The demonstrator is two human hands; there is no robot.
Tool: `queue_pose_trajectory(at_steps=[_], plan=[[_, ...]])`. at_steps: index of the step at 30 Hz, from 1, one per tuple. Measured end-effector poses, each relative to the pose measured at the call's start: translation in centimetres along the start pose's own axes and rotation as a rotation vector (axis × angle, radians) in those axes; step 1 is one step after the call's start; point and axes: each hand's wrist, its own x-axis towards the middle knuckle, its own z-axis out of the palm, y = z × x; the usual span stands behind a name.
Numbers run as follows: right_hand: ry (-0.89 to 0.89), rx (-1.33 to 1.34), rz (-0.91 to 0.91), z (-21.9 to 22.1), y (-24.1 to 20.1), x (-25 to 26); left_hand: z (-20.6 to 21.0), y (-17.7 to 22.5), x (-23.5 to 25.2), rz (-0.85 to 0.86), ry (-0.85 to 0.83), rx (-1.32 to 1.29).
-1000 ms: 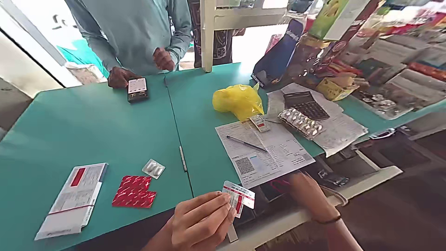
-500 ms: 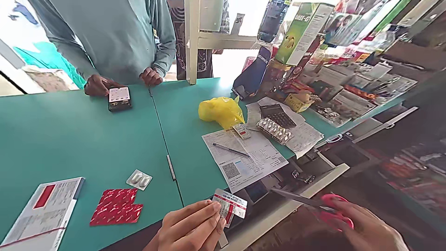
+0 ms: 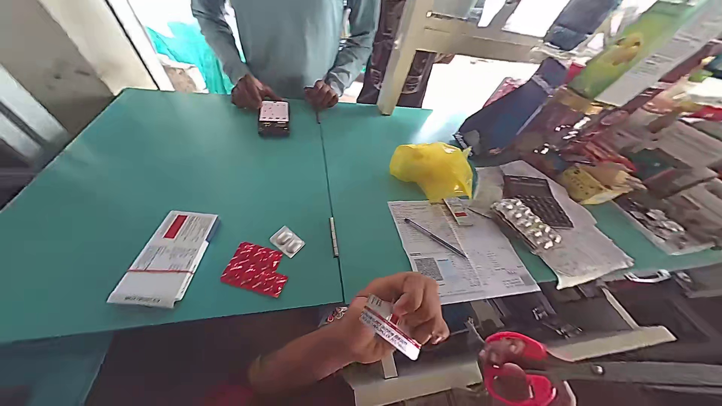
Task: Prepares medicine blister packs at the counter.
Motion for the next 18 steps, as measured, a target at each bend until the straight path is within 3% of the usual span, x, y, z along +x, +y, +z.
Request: queue_pose_trajectory(at_steps=[6, 18], plan=[[-0.156, 0.006, 0.051, 1.3, 0.8, 0.3, 0.3, -0.1, 0.3, -0.049, -0.018, -0.233], [-0.203, 0.053, 0.12, 0.9, 1.2, 0.8, 0.5, 0.4, 0.4, -0.009, -0.033, -0.202]])
